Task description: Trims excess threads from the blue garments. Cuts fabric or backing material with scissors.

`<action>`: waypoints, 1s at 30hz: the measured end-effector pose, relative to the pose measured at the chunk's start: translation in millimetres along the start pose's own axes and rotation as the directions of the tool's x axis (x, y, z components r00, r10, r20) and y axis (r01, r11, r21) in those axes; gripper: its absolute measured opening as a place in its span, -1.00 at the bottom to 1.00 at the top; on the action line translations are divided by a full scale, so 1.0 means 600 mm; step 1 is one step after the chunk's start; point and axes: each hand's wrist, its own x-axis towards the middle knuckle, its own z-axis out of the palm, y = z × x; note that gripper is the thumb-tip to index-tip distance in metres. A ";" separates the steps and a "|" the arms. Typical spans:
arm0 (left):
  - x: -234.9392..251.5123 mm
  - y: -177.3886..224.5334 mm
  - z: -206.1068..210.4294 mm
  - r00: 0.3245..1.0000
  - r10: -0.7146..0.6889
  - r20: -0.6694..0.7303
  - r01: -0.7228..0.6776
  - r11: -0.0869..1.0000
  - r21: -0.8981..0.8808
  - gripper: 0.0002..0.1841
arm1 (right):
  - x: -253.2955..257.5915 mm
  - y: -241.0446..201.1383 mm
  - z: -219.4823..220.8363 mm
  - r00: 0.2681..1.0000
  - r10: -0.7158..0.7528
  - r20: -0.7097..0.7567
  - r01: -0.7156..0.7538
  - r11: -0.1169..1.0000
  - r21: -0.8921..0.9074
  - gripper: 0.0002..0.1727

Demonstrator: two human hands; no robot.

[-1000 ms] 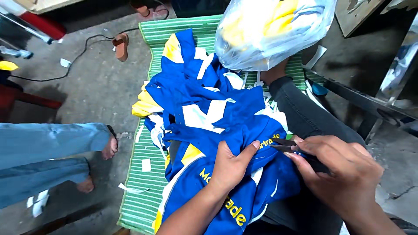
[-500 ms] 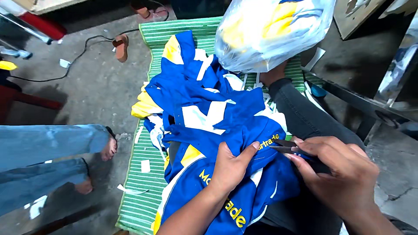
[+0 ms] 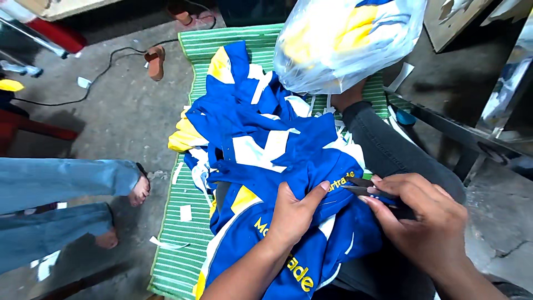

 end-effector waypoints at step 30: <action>0.006 0.004 -0.005 0.998 -0.055 0.040 0.056 0.998 -0.038 -0.85 | 0.051 0.038 -0.036 0.967 -0.105 0.234 0.083 0.992 0.100 -0.67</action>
